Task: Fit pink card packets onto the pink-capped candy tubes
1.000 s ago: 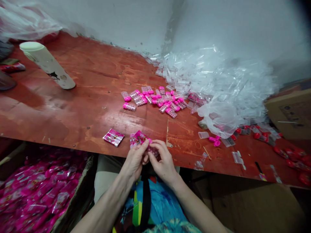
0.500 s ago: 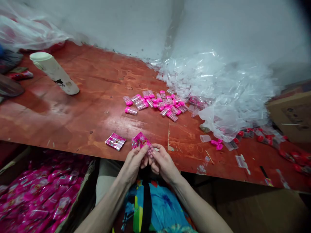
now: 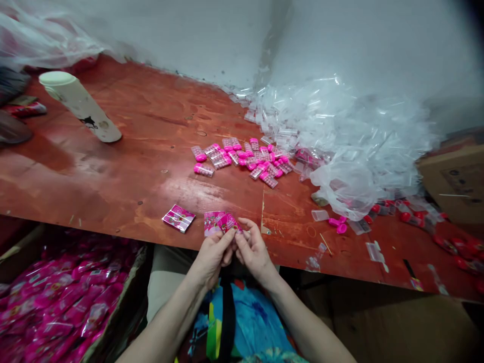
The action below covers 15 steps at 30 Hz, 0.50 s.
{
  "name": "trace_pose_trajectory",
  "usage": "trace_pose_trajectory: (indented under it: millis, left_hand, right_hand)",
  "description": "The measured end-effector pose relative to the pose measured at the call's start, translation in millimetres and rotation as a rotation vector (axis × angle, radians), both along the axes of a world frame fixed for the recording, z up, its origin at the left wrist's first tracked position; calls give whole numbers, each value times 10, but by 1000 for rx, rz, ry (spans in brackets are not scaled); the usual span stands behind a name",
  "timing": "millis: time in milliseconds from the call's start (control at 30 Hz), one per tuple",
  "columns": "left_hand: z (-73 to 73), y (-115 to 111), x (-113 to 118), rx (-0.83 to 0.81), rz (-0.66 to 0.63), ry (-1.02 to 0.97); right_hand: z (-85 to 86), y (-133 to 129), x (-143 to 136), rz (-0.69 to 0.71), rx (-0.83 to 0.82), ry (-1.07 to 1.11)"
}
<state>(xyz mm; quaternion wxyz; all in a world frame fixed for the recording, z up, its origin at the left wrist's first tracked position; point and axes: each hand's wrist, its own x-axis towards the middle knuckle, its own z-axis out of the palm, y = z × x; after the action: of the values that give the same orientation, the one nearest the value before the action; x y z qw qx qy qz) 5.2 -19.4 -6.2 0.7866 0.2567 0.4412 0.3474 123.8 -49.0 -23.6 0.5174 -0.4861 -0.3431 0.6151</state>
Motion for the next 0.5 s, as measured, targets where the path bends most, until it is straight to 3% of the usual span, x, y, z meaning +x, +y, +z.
trace_pose_trajectory:
  millis: [167,333,433,500]
  left_hand:
    - [-42,-56,-47,15,-38,-11]
    - [4,-137,-199,5,-68,-16]
    - [15,-266,-510,-79,32,11]
    - [-48,-419,-907,-153,198,67]
  right_hand:
    - [-16,25,3,109,3,19]
    - [-28,3,-112,227,-15,61]
    - [-23,33,-160,363,78,-143]
    - [-19,107,-146,342,219,-425]
